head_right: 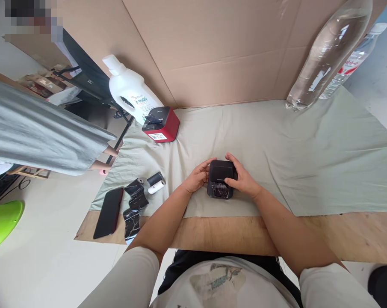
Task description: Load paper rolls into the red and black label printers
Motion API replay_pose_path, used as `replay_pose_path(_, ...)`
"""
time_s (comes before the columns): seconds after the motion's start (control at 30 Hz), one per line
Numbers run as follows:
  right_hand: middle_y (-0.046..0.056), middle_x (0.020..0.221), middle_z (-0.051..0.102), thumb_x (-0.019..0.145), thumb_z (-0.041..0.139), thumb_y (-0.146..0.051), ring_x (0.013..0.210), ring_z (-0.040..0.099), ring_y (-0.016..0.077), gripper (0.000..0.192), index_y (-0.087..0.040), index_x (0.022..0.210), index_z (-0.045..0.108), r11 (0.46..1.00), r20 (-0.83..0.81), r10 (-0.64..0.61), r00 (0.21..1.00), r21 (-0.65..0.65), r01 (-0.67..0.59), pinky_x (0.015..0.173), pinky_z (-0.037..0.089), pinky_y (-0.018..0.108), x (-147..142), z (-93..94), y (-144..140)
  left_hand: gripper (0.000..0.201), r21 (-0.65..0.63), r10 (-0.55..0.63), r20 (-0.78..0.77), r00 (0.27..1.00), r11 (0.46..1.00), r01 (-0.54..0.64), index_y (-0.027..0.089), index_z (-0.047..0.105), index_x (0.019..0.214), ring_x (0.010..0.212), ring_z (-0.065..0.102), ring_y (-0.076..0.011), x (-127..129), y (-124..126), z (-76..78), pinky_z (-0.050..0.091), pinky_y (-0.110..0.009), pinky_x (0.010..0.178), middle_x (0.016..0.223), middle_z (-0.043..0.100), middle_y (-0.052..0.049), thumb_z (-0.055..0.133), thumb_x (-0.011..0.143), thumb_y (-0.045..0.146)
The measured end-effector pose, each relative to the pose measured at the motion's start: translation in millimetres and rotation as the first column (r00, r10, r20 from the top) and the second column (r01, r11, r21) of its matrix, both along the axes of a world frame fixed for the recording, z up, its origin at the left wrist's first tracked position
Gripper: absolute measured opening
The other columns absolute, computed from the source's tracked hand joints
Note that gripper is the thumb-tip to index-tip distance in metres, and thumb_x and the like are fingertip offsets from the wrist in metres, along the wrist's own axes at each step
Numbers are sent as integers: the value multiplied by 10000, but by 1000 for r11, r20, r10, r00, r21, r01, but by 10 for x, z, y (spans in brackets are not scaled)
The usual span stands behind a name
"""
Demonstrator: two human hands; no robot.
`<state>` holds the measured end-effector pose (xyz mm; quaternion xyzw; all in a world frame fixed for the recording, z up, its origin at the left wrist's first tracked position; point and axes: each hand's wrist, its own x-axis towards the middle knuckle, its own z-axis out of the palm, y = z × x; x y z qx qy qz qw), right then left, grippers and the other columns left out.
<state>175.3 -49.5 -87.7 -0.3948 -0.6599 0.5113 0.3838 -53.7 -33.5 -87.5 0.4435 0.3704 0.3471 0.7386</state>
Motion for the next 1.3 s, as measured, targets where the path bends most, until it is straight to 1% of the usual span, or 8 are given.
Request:
replay_pose_path(0.23, 130, 1638, 257, 774, 673, -629, 1492, 304, 329, 1003, -252, 1575, 202, 996, 26, 67, 997, 63, -69, 1200, 306, 529, 61, 15, 26, 742, -3, 16, 4, 1000, 1000, -16, 282, 496, 1430, 740, 621, -101, 0, 29, -53, 513, -249, 690, 1174, 670, -47, 611, 699, 224)
replay_pose_path(0.47, 160, 1416, 550, 803, 580, -731, 1288, 554, 324, 843, -224, 1454, 411, 984, 82, -137, 987, 129, 126, 1070, 471, 518, 15, -26, 25, 723, 66, -11, -69, 998, 998, 16, 278, 440, 1471, 867, 630, -138, 9, -20, -31, 535, -251, 711, 1291, 623, -74, 595, 765, 252)
replay_pose_path(0.67, 105, 1181, 679, 872, 279, -815, 1142, 618, 304, 737, -256, 1209, 621, 910, 168, -402, 900, 184, 372, 1030, 477, 524, 2, -60, 90, 620, 320, 61, -343, 938, 946, 55, 233, 450, 1468, 784, 619, -164, 24, -73, -15, 549, -308, 692, 1107, 657, -71, 531, 856, 287)
replay_pose_path(0.87, 128, 1077, 669, 819, 289, -869, 984, 635, 288, 807, -216, 1150, 626, 870, 165, -474, 865, 242, 430, 899, 531, 476, -78, -51, 95, 464, 559, 249, -578, 777, 815, 154, 151, 640, 1220, 977, 595, -225, 58, -77, 68, 507, -378, 912, 1109, 610, -99, 528, 769, 149)
replay_pose_path(1.03, 86, 1004, 639, 760, 464, -857, 786, 605, 218, 666, -241, 997, 551, 834, 94, -542, 835, 179, 521, 739, 549, 409, -105, -85, 75, 123, 641, 433, -534, 726, 768, 13, 169, 679, 884, 773, 556, -163, 91, -117, 123, 487, -322, 764, 876, 599, -48, 575, 825, 200)
replay_pose_path(1.1, 90, 993, 622, 798, 471, -814, 841, 604, 228, 574, -246, 852, 533, 820, 68, -547, 835, 243, 518, 775, 547, 417, -109, -72, 65, 158, 681, 458, -466, 757, 732, -24, 177, 654, 742, 712, 526, -149, 91, -134, 136, 461, -303, 702, 792, 582, -37, 604, 855, 275)
replay_pose_path(1.17, 105, 997, 615, 869, 419, -755, 962, 600, 254, 532, -244, 779, 538, 801, 45, -545, 837, 321, 505, 859, 537, 441, -114, -50, 54, 206, 699, 425, -396, 814, 714, -32, 179, 686, 792, 725, 534, -152, 94, -141, 132, 454, -303, 703, 797, 600, -43, 601, 885, 342)
replay_pose_path(1.3, 117, 1071, 619, 969, 325, -635, 1101, 586, 263, 523, -231, 987, 657, 782, 8, -540, 841, 374, 499, 980, 508, 482, -127, -42, 37, 444, 675, 375, -321, 870, 734, -68, 186, 597, 1299, 745, 550, -140, 118, -136, 47, 463, -288, 713, 883, 630, -39, 585, 912, 401)
